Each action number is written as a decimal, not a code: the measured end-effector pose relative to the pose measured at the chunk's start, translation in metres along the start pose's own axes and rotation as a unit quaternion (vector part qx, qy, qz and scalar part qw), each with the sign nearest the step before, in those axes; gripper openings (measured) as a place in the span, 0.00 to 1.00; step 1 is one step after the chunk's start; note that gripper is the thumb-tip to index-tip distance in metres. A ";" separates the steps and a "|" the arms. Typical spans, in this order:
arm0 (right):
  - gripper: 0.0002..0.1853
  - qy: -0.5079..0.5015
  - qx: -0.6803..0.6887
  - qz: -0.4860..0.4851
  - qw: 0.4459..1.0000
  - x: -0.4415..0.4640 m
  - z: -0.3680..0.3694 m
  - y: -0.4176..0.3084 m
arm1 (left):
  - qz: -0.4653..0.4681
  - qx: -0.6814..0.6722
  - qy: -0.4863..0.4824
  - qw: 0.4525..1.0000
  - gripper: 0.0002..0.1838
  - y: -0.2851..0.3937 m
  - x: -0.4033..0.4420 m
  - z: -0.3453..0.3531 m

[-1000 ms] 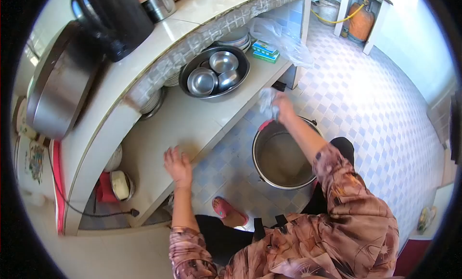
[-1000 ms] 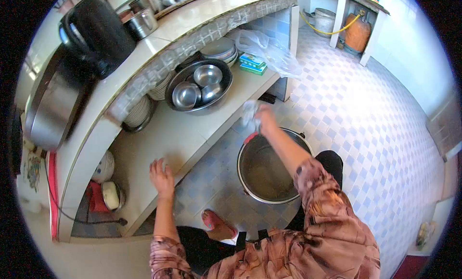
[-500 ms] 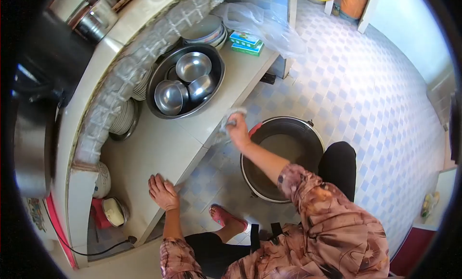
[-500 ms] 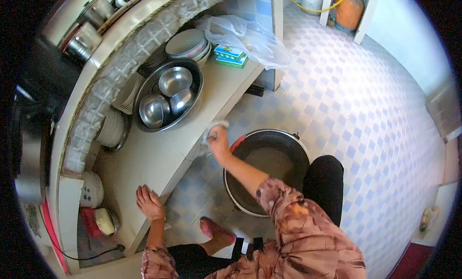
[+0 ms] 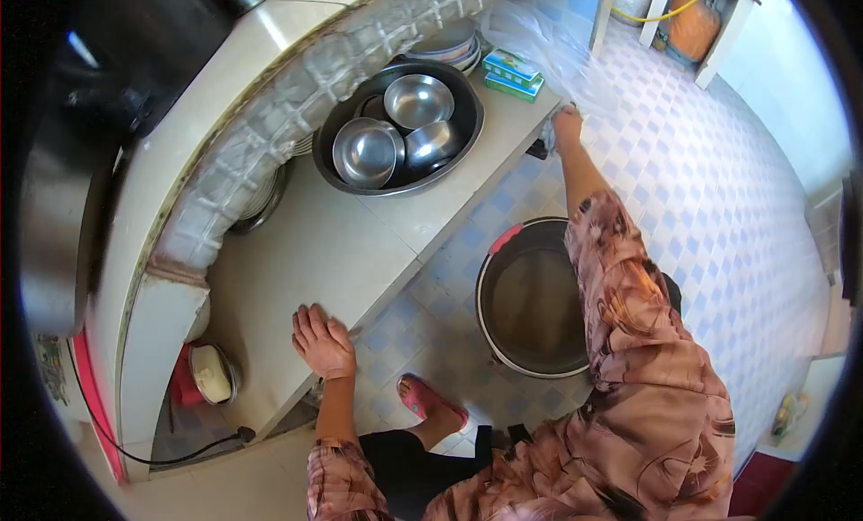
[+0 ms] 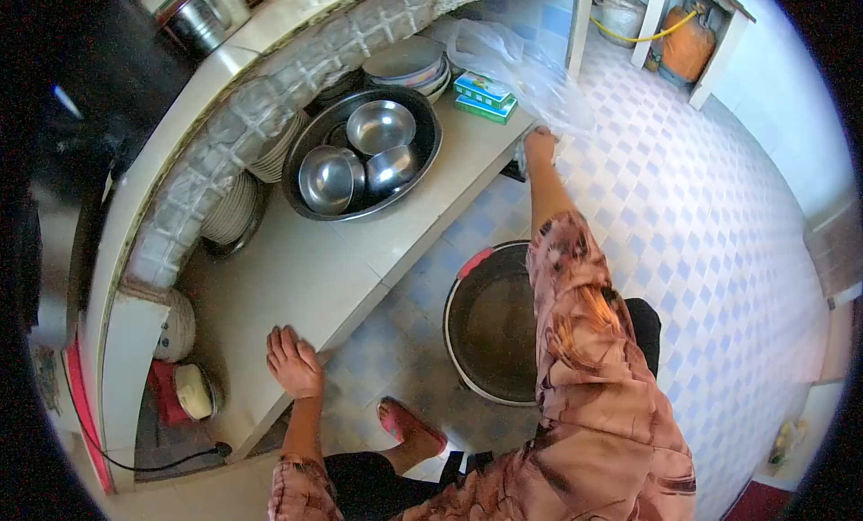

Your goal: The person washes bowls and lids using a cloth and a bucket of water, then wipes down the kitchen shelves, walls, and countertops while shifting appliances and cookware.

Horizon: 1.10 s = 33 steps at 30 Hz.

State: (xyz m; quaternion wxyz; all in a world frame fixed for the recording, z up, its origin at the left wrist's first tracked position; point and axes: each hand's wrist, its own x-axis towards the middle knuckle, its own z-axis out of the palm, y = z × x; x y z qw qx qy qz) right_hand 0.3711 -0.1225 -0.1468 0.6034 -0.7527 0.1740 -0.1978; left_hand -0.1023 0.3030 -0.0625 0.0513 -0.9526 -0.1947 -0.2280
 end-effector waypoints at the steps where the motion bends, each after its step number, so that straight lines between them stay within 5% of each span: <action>1: 0.10 -0.027 0.097 0.044 0.994 -0.004 -0.003 -0.008 | -0.007 -0.007 0.001 1.000 0.23 0.001 -0.001 0.000; 5: 0.20 -0.089 0.144 -0.012 0.985 -0.131 0.000 -0.027 | -0.005 0.005 0.010 1.000 0.23 0.002 -0.001 0.002; 6: 0.21 -0.106 0.194 -0.115 0.968 -0.170 0.004 -0.025 | -0.004 0.013 0.015 1.000 0.23 0.003 -0.002 0.003; 7: 0.20 -0.157 0.315 -0.019 0.936 -0.201 0.019 -0.014 | -0.003 0.011 0.013 1.000 0.23 0.003 -0.002 0.004; 8: 0.18 -0.141 0.190 0.045 0.971 -0.239 0.022 -0.029 | -0.009 0.013 0.013 1.000 0.23 0.003 -0.003 0.005; 15: 0.19 -0.223 0.147 0.091 0.959 -0.466 0.064 -0.050 | -0.036 0.011 0.003 0.999 0.23 0.001 -0.001 0.005; 19: 0.16 -0.233 0.083 0.019 0.969 -0.468 0.056 -0.056 | -0.070 -0.024 -0.024 0.997 0.25 0.000 -0.006 0.010; 21: 0.14 -0.215 0.222 0.049 0.950 -0.430 0.059 -0.038 | -0.140 -0.115 -0.050 0.982 0.27 0.029 -0.013 -0.039; 23: 0.08 -0.179 0.179 0.037 0.967 -0.389 0.046 -0.044 | 0.062 -0.286 -0.016 0.956 0.28 0.045 -0.037 -0.084; 25: 0.06 -0.246 0.212 0.071 0.943 -0.357 0.036 -0.050 | 0.139 -0.378 -0.106 0.909 0.24 0.063 -0.072 -0.127; 27: 0.07 -0.201 0.144 0.056 0.967 -0.338 0.049 -0.027 | 0.129 -0.440 -0.288 0.841 0.24 0.066 -0.103 -0.127; 28: 0.07 -0.211 0.138 0.049 0.966 -0.353 0.050 -0.037 | 0.119 -0.447 -0.281 0.841 0.24 0.070 -0.106 -0.126; 30: 0.08 -0.243 0.209 0.094 0.943 -0.392 0.052 -0.047 | 0.109 -0.145 -0.588 0.788 0.23 0.076 -0.108 -0.118; 32: 0.08 -0.198 0.153 0.091 0.964 -0.445 0.083 -0.013 | 0.148 -0.188 -0.554 0.797 0.24 0.085 -0.110 -0.112; 33: 0.08 -0.284 0.213 0.155 0.922 -0.490 0.067 -0.055 | 0.185 -0.219 -0.522 0.804 0.25 0.091 -0.111 -0.111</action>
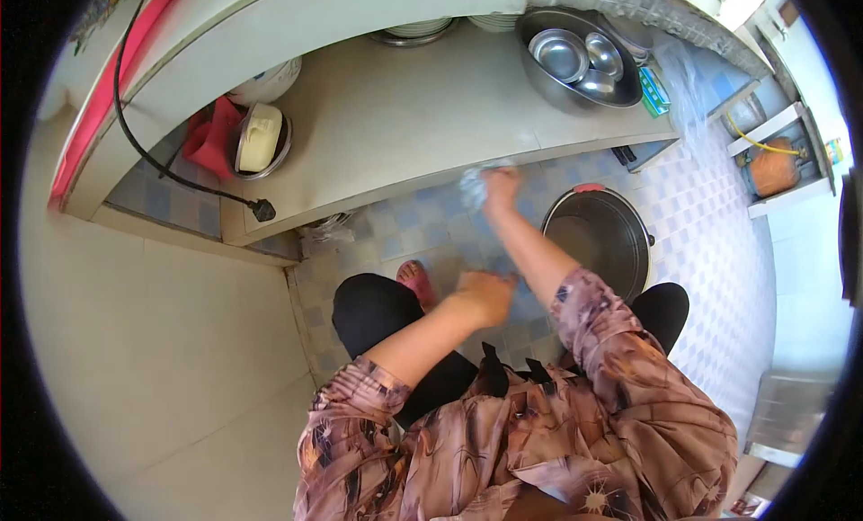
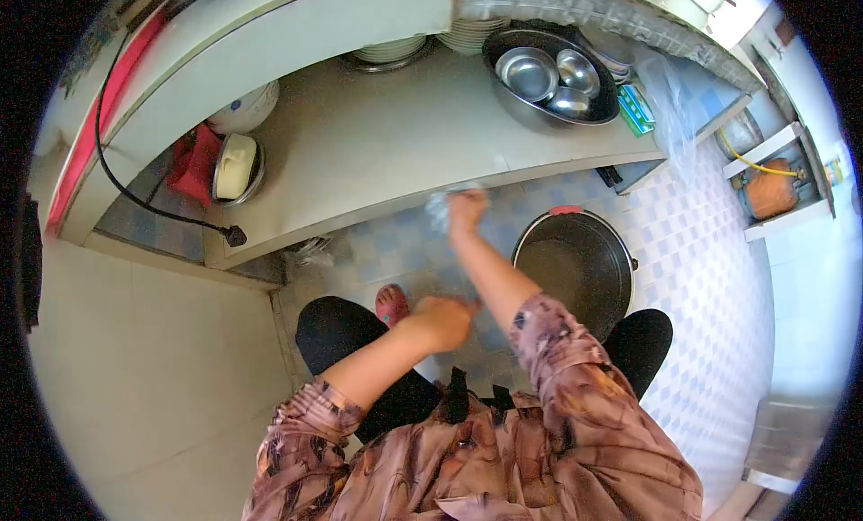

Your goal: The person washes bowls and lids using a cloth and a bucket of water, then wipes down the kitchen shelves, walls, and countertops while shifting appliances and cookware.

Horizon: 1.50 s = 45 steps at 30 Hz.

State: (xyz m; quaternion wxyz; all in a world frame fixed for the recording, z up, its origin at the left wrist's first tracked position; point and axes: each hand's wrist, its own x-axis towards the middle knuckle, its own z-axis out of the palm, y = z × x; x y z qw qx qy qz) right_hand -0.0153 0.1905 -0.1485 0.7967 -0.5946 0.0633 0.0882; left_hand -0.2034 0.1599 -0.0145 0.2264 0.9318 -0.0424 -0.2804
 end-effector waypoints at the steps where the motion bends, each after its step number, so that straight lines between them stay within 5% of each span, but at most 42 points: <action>1: 0.08 -0.078 -0.018 0.087 0.993 -0.027 0.021 0.010 | 0.020 0.048 -0.056 0.997 0.26 0.011 0.001 -0.002; 2: 0.06 -0.055 -0.133 0.047 0.989 -0.032 0.042 0.067 | 0.040 0.098 -0.113 0.988 0.26 0.020 0.000 -0.003; 3: 0.06 -0.106 -0.036 0.154 0.982 -0.085 0.072 0.032 | 0.059 0.106 -0.131 0.984 0.26 0.022 0.003 0.001; 6: 0.08 -0.179 -0.024 0.119 0.976 -0.134 0.110 0.011 | 0.105 0.058 -0.081 0.989 0.27 0.004 0.016 0.024; 8: 0.09 -0.162 0.103 0.357 0.914 -0.127 0.118 0.007 | 0.139 0.018 -0.035 0.990 0.27 -0.006 0.027 0.042; 10: 0.07 -0.111 0.115 0.384 0.909 -0.126 0.114 -0.012 | 0.158 -0.001 0.005 0.987 0.27 -0.012 0.036 0.054; 12: 0.07 -0.134 0.100 0.369 0.914 -0.093 0.092 0.002 | 0.126 0.009 0.001 0.992 0.27 -0.012 0.034 0.052; 13: 0.08 -0.139 0.142 0.411 0.890 -0.077 0.076 -0.005 | 0.058 0.054 -0.075 0.994 0.28 0.002 0.021 0.033; 14: 0.08 -0.129 0.003 0.342 0.931 -0.055 0.052 -0.012 | 0.037 0.057 -0.131 0.989 0.29 0.014 -0.001 0.000; 17: 0.14 -0.063 0.054 0.269 0.960 0.008 -0.008 -0.033 | 0.014 -0.013 -0.081 0.996 0.26 0.013 0.025 0.034; 20: 0.18 -0.133 0.082 0.281 0.947 0.069 -0.057 -0.034 | 0.022 0.019 -0.056 0.998 0.25 0.018 0.020 0.027; 22: 0.19 -0.160 0.059 0.273 0.947 0.056 -0.030 -0.021 | 0.055 0.051 -0.077 0.994 0.23 0.019 0.015 0.014; 24: 0.19 -0.070 0.051 0.334 0.939 -0.008 0.019 -0.041 | 0.056 0.074 -0.107 0.990 0.28 0.018 0.035 0.010; 25: 0.19 -0.097 0.042 0.346 0.932 -0.021 0.039 -0.026 | 0.035 0.034 -0.091 0.995 0.27 0.017 0.042 0.008; 27: 0.18 -0.319 -0.006 0.424 0.848 -0.044 0.069 0.003 | 0.004 -0.003 -0.068 0.998 0.26 0.006 0.075 0.020; 29: 0.18 -0.340 -0.027 0.415 0.844 -0.094 0.104 -0.013 | 0.155 0.059 0.099 0.981 0.25 -0.015 0.116 0.044; 31: 0.19 -0.389 -0.086 0.417 0.817 -0.132 0.122 -0.052 | 0.105 0.039 0.109 0.988 0.25 -0.022 0.085 0.030; 34: 0.19 -0.539 -0.044 0.291 0.789 -0.144 0.107 -0.084 | -0.014 -0.040 0.145 0.989 0.27 -0.030 0.014 0.005; 36: 0.19 -0.510 -0.074 0.125 0.848 -0.159 0.089 -0.121 | -0.063 -0.061 0.166 0.982 0.28 -0.030 -0.027 -0.004; 38: 0.17 -0.505 -0.094 -0.068 0.855 -0.174 0.072 -0.164 | -0.040 -0.223 0.212 0.951 0.25 -0.028 -0.064 -0.010; 39: 0.17 -0.509 -0.083 -0.075 0.854 -0.173 0.063 -0.178 | -0.045 -0.212 0.217 0.952 0.25 -0.026 -0.083 -0.008; 40: 0.17 -0.482 -0.147 -0.225 0.834 -0.170 0.056 -0.190 | 0.059 -0.549 0.246 0.797 0.23 -0.026 -0.101 -0.004; 41: 0.16 -0.440 -0.210 -0.366 0.793 -0.171 0.051 -0.199 | 0.157 -0.806 0.236 0.520 0.22 -0.024 -0.116 -0.002; 42: 0.16 -0.439 -0.207 -0.366 0.794 -0.183 0.047 -0.208 | 0.156 -0.805 0.237 0.522 0.22 -0.020 -0.127 -0.002; 44: 0.17 -0.507 -0.283 -0.348 0.736 -0.218 0.046 -0.218 | 0.184 -0.858 0.390 0.277 0.18 -0.015 -0.144 -0.009; 45: 0.18 -0.559 -0.305 -0.350 0.687 -0.225 0.047 -0.212 | 0.244 -0.851 0.393 0.250 0.18 -0.021 -0.146 -0.009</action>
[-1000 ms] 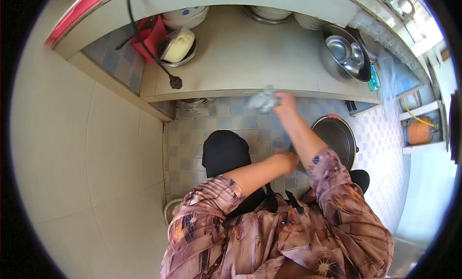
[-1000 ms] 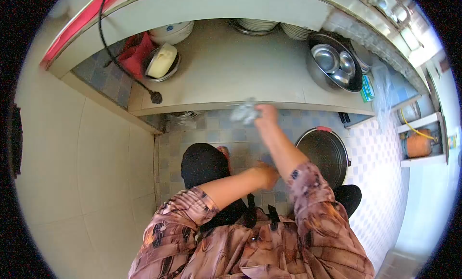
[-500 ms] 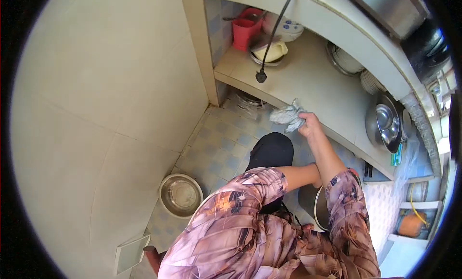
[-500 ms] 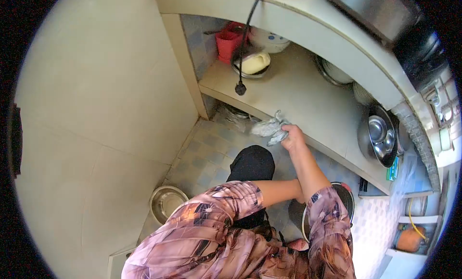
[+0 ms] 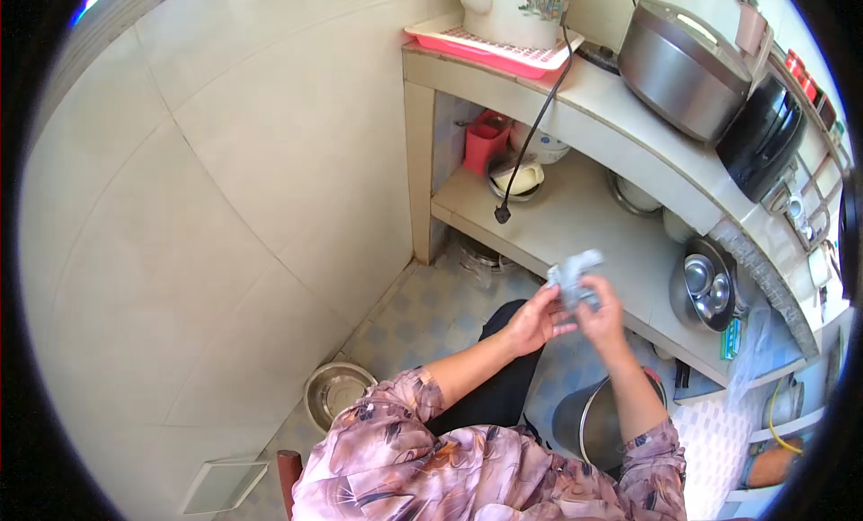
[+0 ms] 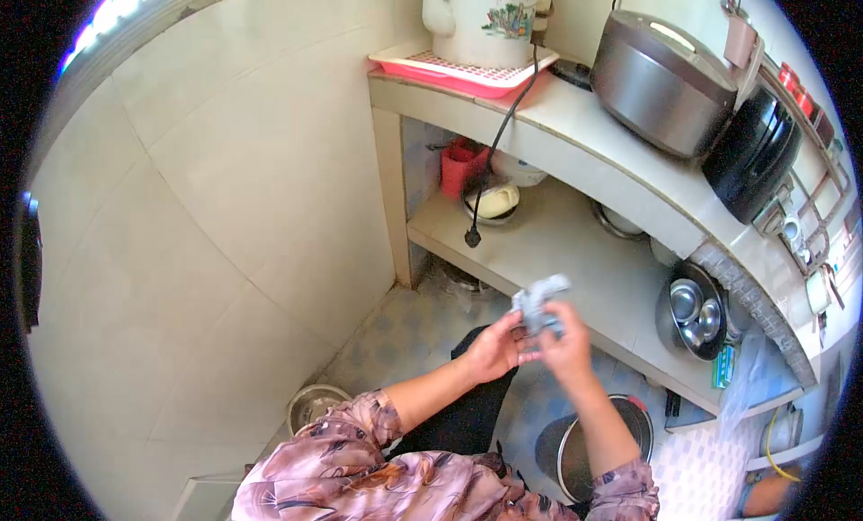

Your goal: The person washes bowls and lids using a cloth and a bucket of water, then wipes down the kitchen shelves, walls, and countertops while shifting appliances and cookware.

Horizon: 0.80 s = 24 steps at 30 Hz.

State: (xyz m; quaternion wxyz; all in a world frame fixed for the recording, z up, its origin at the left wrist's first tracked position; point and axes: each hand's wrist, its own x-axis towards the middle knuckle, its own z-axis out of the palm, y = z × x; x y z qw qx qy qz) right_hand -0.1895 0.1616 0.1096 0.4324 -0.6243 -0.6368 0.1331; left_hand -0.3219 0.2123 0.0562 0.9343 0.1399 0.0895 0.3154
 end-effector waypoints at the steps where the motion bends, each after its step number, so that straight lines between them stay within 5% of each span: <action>1: 0.18 -0.069 -0.013 -0.021 0.997 0.002 0.011 -0.011 | 0.025 -0.043 -0.041 0.998 0.18 0.007 0.001 -0.002; 4: 0.15 -0.045 -0.017 -0.113 0.992 0.022 0.004 -0.047 | 0.168 -0.005 0.076 0.983 0.18 0.053 -0.002 -0.002; 5: 0.13 -0.016 -0.062 -0.170 0.983 0.032 -0.005 -0.058 | 0.266 0.126 0.134 0.946 0.22 0.078 -0.002 -0.006; 7: 0.11 0.091 -0.162 -0.318 0.930 0.066 -0.052 -0.081 | 0.419 0.228 0.192 0.858 0.26 0.146 0.001 -0.008; 8: 0.11 0.134 -0.182 -0.313 0.923 0.077 -0.074 -0.084 | 0.477 0.235 0.238 0.812 0.28 0.183 0.002 0.001; 10: 0.12 0.204 -0.219 -0.322 0.898 0.103 -0.111 -0.083 | 0.593 0.239 0.141 0.756 0.30 0.241 0.000 0.045; 12: 0.12 0.237 -0.244 -0.329 0.881 0.128 -0.136 -0.072 | 0.680 0.398 0.188 0.587 0.30 0.287 0.031 0.060; 13: 0.11 0.236 -0.274 -0.323 0.875 0.139 -0.145 -0.062 | 0.676 0.398 0.184 0.593 0.30 0.307 0.054 0.061; 15: 0.11 0.238 -0.307 -0.316 0.866 0.151 -0.156 -0.044 | 0.654 0.528 0.291 0.458 0.31 0.336 0.100 0.053; 18: 0.09 0.228 -0.342 -0.320 0.854 0.162 -0.155 -0.031 | 0.678 0.478 0.319 0.458 0.30 0.321 0.132 0.049; 24: 0.06 0.285 -0.401 -0.243 0.836 0.169 -0.131 -0.038 | 0.675 0.633 0.077 0.370 0.31 0.196 0.121 0.053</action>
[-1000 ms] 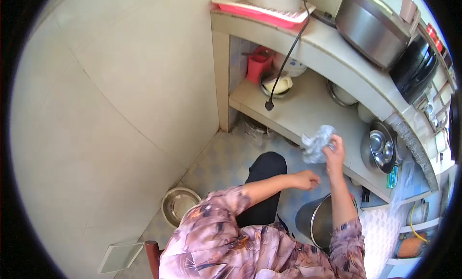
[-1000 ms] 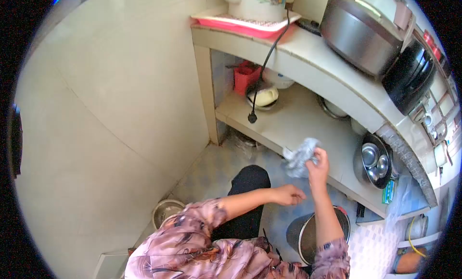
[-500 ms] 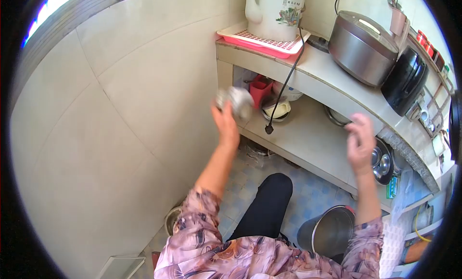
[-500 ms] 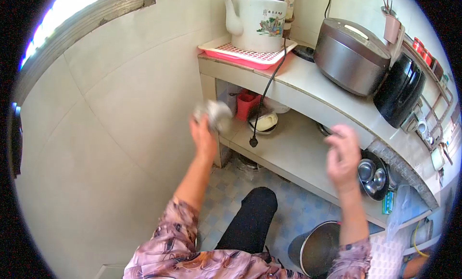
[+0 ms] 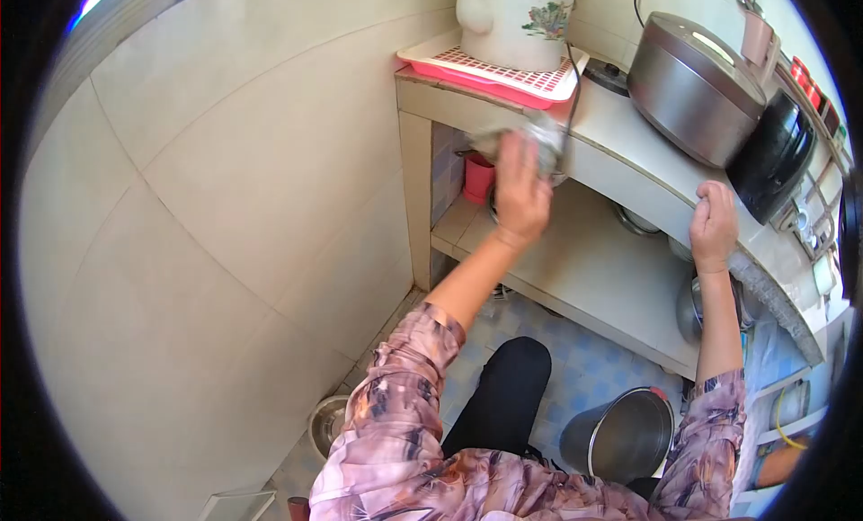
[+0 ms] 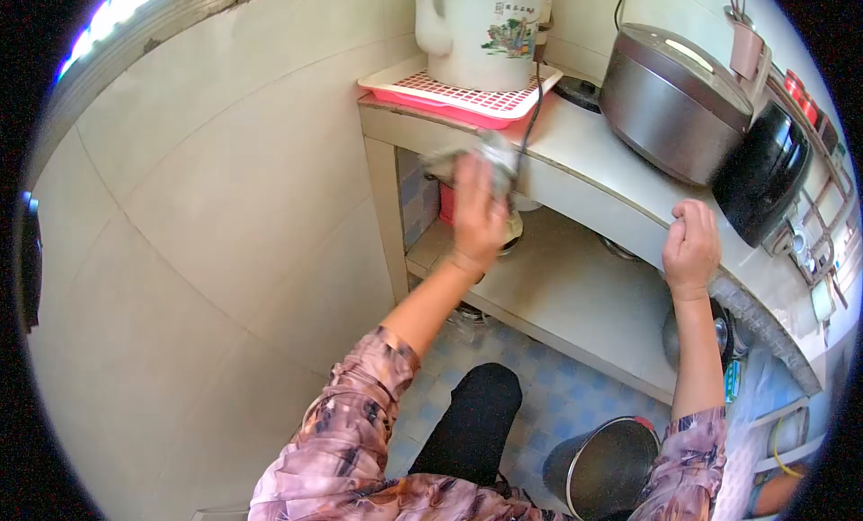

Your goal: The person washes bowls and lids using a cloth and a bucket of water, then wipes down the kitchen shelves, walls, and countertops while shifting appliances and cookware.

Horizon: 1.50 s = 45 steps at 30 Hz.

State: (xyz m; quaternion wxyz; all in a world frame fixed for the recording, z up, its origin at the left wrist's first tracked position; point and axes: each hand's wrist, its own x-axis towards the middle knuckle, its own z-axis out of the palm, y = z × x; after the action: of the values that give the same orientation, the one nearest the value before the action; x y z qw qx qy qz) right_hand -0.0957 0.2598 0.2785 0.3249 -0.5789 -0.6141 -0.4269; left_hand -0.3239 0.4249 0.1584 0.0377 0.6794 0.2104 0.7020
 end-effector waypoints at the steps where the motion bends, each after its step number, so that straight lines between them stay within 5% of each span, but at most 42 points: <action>1: 0.06 -0.002 0.000 -0.005 1.000 0.000 0.000 0.001 | 0.018 -0.042 -0.015 0.999 0.31 0.009 -0.007 0.004; 3: 0.06 -0.004 0.004 -0.020 1.000 0.000 0.000 0.004 | 0.061 0.028 -0.066 0.996 0.30 -0.006 -0.004 -0.008; 6: 0.05 -0.006 -0.004 -0.030 1.000 0.000 -0.003 0.000 | 0.101 0.156 -0.002 0.983 0.26 -0.028 0.024 -0.032; 10: 0.05 -0.010 -0.009 -0.022 1.000 0.001 -0.003 0.000 | -0.180 0.100 0.122 0.971 0.11 -0.077 0.054 -0.060; 18: 0.05 -0.001 -0.011 -0.018 1.000 -0.001 0.000 0.005 | -0.005 0.127 -0.061 0.990 0.09 0.029 0.027 0.002; 21: 0.06 -0.019 -0.018 -0.007 1.000 -0.003 0.000 0.008 | 0.006 0.036 -0.077 0.996 0.08 0.075 0.010 0.031; 25: 0.07 -0.013 -0.014 -0.025 1.000 -0.006 0.001 0.015 | -0.031 0.042 -0.088 0.995 0.09 0.051 0.010 0.018; 27: 0.07 -0.021 -0.002 -0.024 0.999 -0.009 -0.001 0.019 | -0.084 0.077 -0.069 0.991 0.09 0.018 0.015 0.003; 29: 0.07 -0.017 -0.005 -0.019 1.000 -0.011 -0.002 0.017 | -0.287 0.035 -0.070 0.955 0.11 -0.015 0.027 -0.024; 32: 0.06 -0.015 -0.012 -0.003 1.000 -0.005 -0.003 0.009 | -0.350 0.108 -0.099 0.925 0.14 -0.028 0.045 -0.045; 42: 0.05 -0.001 -0.021 -0.007 1.000 -0.002 0.002 0.006 | -0.196 0.100 -0.150 0.964 0.14 0.038 0.038 -0.019; 45: 0.05 -0.018 -0.016 -0.016 1.000 -0.004 0.002 0.006 | -0.190 0.099 -0.035 0.976 0.10 -0.006 0.063 -0.040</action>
State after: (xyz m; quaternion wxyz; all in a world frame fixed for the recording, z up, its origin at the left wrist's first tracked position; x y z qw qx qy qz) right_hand -0.0887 0.2591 0.2748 0.2977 -0.5818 -0.6221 -0.4312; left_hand -0.3688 0.4421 0.2161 0.1107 0.6518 0.4023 0.6333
